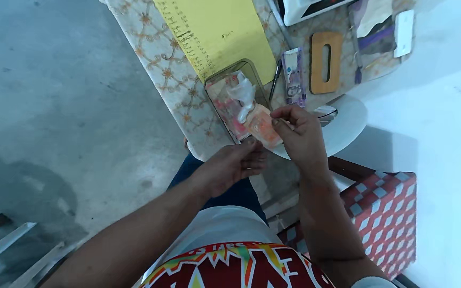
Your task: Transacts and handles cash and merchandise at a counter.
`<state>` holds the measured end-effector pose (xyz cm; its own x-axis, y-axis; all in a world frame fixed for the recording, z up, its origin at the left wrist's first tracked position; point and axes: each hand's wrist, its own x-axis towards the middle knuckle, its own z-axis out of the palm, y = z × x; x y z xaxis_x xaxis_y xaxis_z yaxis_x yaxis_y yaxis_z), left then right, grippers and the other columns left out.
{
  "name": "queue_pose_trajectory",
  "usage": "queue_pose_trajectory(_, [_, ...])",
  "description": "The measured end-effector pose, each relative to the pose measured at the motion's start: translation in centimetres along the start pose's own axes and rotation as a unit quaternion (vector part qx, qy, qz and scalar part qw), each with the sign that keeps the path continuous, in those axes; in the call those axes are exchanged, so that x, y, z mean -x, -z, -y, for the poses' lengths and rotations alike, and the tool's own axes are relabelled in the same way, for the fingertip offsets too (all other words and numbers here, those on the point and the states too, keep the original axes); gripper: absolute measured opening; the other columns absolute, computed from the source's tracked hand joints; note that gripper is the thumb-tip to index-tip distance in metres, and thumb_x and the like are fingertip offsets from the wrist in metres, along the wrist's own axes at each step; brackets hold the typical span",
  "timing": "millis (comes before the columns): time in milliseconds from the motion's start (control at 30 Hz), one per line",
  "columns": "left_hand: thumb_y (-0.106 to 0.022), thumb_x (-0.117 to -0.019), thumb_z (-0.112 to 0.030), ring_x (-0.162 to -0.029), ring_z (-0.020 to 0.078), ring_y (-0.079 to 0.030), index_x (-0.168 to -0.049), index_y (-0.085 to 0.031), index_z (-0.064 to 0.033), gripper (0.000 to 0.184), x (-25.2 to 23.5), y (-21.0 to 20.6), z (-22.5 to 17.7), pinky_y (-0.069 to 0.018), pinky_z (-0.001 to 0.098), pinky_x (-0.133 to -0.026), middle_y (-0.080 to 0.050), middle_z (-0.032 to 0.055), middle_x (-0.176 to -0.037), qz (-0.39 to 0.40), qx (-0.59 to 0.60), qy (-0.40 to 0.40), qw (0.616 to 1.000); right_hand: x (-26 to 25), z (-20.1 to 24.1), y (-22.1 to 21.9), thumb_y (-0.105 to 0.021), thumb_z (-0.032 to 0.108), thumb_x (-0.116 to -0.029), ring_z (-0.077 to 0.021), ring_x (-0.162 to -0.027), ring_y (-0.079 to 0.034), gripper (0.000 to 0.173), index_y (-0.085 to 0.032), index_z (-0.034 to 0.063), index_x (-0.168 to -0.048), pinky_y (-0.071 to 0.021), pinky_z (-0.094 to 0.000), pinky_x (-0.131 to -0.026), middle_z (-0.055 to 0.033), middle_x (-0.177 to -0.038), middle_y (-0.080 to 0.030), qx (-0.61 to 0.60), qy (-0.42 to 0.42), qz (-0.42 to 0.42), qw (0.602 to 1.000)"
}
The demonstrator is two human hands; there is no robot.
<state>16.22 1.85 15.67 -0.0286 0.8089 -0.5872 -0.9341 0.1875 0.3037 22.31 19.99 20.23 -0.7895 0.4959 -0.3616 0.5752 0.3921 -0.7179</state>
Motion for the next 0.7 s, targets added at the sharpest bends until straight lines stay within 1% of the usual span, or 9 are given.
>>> queue_pose_trajectory(100, [-0.037,-0.1093,-0.048,-0.108,0.0232,-0.07,-0.137,-0.053,-0.0067,0.052,-1.5,-0.8,0.0,-0.0574,0.0376,-0.097,-0.068,0.0134,-0.121,0.012,0.136,0.003,0.991,2.7,0.3,-0.6,-0.061,0.006,-0.0979,-0.0073,-0.078,-0.066,0.014,-0.067,0.0051,-0.11,-0.0579,-0.0249,-0.068,-0.003,-0.096,-0.069,-0.065,0.012,0.017,0.998])
queue_pose_trajectory(167, [-0.045,-0.1091,-0.037,-0.093,0.0189,-0.073,-0.127,-0.06,-0.0082,0.037,-1.4,-1.4,-0.8,-0.0617,0.0338,-0.082,-0.072,0.0111,-0.106,-0.054,0.15,-0.004,0.987,4.3,0.2,-0.9,-0.062,0.006,-0.0973,-0.0039,-0.07,-0.063,0.012,-0.067,0.0039,-0.108,-0.0564,-0.0197,-0.062,-0.0021,-0.094,-0.069,-0.103,0.04,0.06,0.992])
queue_pose_trajectory(233, [-0.045,-0.1091,-0.025,-0.09,0.018,-0.074,-0.125,-0.062,-0.0072,0.029,-0.7,-1.1,-1.8,-0.0624,0.0332,-0.078,-0.074,0.011,-0.106,-0.105,0.114,-0.038,0.987,4.5,0.4,-0.4,-0.064,0.011,-0.0983,-0.0027,-0.08,-0.068,0.015,-0.071,0.0044,-0.11,-0.0601,-0.0183,-0.07,-0.0036,-0.109,-0.07,-0.095,0.07,0.076,0.99])
queue_pose_trajectory(300, [-0.041,-0.1101,-0.022,-0.094,0.0195,-0.074,-0.127,-0.061,-0.0083,0.029,0.5,0.0,-3.0,-0.063,0.0347,-0.08,-0.075,0.0109,-0.109,-0.144,0.058,-0.089,0.984,2.9,0.6,-0.2,-0.063,0.01,-0.0993,-0.0051,-0.086,-0.069,0.016,-0.07,0.0019,-0.112,-0.0609,-0.0208,-0.076,-0.0063,-0.109,-0.07,-0.026,0.142,0.022,0.989])
queue_pose_trajectory(433, [-0.038,-0.1096,-0.02,-0.096,0.021,-0.073,-0.126,-0.059,-0.0116,0.028,3.2,4.0,-4.8,-0.0626,0.0389,-0.085,-0.073,0.0077,-0.108,-0.211,0.004,-0.203,0.956,-3.1,0.3,-2.9,-0.059,0.004,-0.0974,-0.025,-0.083,-0.072,0.022,-0.074,0.0017,-0.114,-0.06,-0.039,-0.071,-0.0174,-0.109,-0.072,0.153,0.206,-0.052,0.965])
queue_pose_trajectory(500, [-0.038,-0.1099,-0.019,-0.091,0.022,-0.074,-0.118,-0.061,-0.0122,0.026,4.7,5.2,-5.3,-0.0632,0.0395,-0.082,-0.074,0.0071,-0.103,-0.252,-0.018,-0.245,0.936,-5.2,0.6,-5.0,-0.058,0.006,-0.0996,-0.0347,-0.092,-0.072,0.036,-0.065,0.0079,-0.135,-0.0602,-0.0479,-0.074,-0.0208,-0.132,-0.064,0.254,0.148,0.032,0.955])
queue_pose_trajectory(567, [-0.038,-0.1102,-0.018,-0.089,0.0223,-0.074,-0.111,-0.063,-0.013,0.025,5.8,5.5,-5.6,-0.0636,0.0398,-0.081,-0.073,0.0063,-0.099,-0.265,-0.032,-0.274,0.924,-6.4,0.8,-6.5,-0.055,0.001,-0.0988,-0.0406,-0.095,-0.07,0.047,-0.056,0.0083,-0.146,-0.0587,-0.0525,-0.074,-0.0243,-0.136,-0.058,0.312,0.091,0.105,0.94])
queue_pose_trajectory(633, [-0.04,-0.1095,-0.017,-0.089,0.0213,-0.073,-0.112,-0.065,-0.0128,0.025,6.1,5.6,-5.9,-0.0631,0.0385,-0.082,-0.073,0.0059,-0.1,-0.244,-0.058,-0.299,0.921,-6.7,0.4,-6.0,-0.055,-0.003,-0.0972,-0.0392,-0.096,-0.071,0.035,-0.065,0.0016,-0.13,-0.0593,-0.0514,-0.079,-0.0241,-0.124,-0.065,0.273,0.098,0.098,0.952])
queue_pose_trajectory(700, [-0.04,-0.1092,-0.017,-0.089,0.0209,-0.074,-0.116,-0.065,-0.0127,0.026,5.9,5.3,-6.3,-0.0634,0.0367,-0.081,-0.074,0.0068,-0.102,-0.221,-0.078,-0.311,0.921,-6.4,-0.3,-3.6,-0.057,0.002,-0.097,-0.0277,-0.091,-0.07,0.022,-0.07,-0.0026,-0.114,-0.0589,-0.0424,-0.08,-0.0192,-0.109,-0.07,0.135,0.163,0.056,0.976])
